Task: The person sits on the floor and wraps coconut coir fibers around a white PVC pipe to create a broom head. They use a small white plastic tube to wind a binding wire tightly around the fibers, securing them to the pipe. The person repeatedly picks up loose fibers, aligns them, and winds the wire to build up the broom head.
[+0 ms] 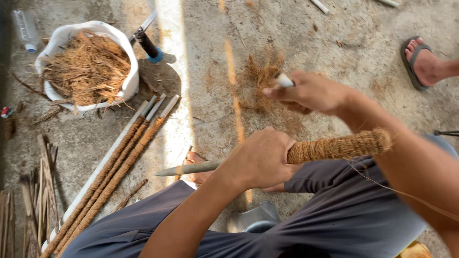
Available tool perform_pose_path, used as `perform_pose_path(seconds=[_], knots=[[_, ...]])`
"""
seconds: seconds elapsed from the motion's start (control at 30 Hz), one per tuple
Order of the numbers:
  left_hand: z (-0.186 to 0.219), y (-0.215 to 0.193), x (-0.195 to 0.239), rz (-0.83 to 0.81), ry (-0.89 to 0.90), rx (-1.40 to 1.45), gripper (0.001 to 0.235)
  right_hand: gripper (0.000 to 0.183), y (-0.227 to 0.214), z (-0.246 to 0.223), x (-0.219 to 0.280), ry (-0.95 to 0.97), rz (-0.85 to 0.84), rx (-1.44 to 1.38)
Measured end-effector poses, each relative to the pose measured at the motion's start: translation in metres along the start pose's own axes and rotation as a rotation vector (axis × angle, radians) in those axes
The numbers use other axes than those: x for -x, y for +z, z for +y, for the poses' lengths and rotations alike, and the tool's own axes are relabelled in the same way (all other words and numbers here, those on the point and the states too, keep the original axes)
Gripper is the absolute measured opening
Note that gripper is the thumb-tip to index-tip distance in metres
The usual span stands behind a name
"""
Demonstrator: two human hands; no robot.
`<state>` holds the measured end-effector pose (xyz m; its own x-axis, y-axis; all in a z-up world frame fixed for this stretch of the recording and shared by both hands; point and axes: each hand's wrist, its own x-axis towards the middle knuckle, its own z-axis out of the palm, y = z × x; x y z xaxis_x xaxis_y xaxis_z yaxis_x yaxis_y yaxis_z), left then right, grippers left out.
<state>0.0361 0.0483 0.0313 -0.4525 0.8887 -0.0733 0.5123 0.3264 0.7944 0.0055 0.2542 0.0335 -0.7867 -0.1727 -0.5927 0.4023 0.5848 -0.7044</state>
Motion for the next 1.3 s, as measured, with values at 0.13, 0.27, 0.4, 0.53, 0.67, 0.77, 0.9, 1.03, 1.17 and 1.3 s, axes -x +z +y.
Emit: perform_pose_path(seconds=[0.13,0.27,0.4,0.53,0.67,0.77,0.9,1.03,1.17,1.3], knots=[[0.003,0.005,-0.002,-0.061,-0.217,-0.039,0.052,0.058,-0.003,-0.058,0.005,-0.05,0.038,0.612],[-0.01,0.004,-0.008,0.084,-0.195,-0.002,0.039,0.03,0.013,-0.105,0.027,-0.042,0.199,0.901],[-0.028,0.013,-0.007,0.396,0.007,0.026,0.029,0.009,0.033,-0.115,0.054,-0.251,0.306,0.997],[-0.042,0.008,-0.007,0.466,0.129,0.065,0.022,0.009,0.05,-0.099,0.081,-0.284,0.387,0.937],[-0.034,-0.01,-0.019,0.085,-0.373,-0.018,0.035,0.048,0.08,-0.074,0.109,-0.58,0.554,0.777],[-0.032,-0.022,-0.017,0.13,-0.406,0.137,0.02,0.026,0.096,-0.056,0.116,-0.642,0.666,0.757],[-0.03,-0.028,-0.017,0.192,-0.337,0.106,0.034,0.034,0.102,-0.036,0.118,-0.594,0.74,0.652],[-0.024,-0.028,-0.015,0.223,-0.314,0.16,0.031,0.034,0.113,-0.018,0.115,-0.599,0.801,0.536],[-0.022,-0.032,-0.013,0.215,-0.444,0.278,0.04,0.046,0.123,0.004,0.111,-0.323,0.827,0.362],[-0.028,-0.027,-0.011,0.17,-0.344,0.374,0.042,0.049,0.115,0.03,0.107,-0.284,0.574,-0.446]])
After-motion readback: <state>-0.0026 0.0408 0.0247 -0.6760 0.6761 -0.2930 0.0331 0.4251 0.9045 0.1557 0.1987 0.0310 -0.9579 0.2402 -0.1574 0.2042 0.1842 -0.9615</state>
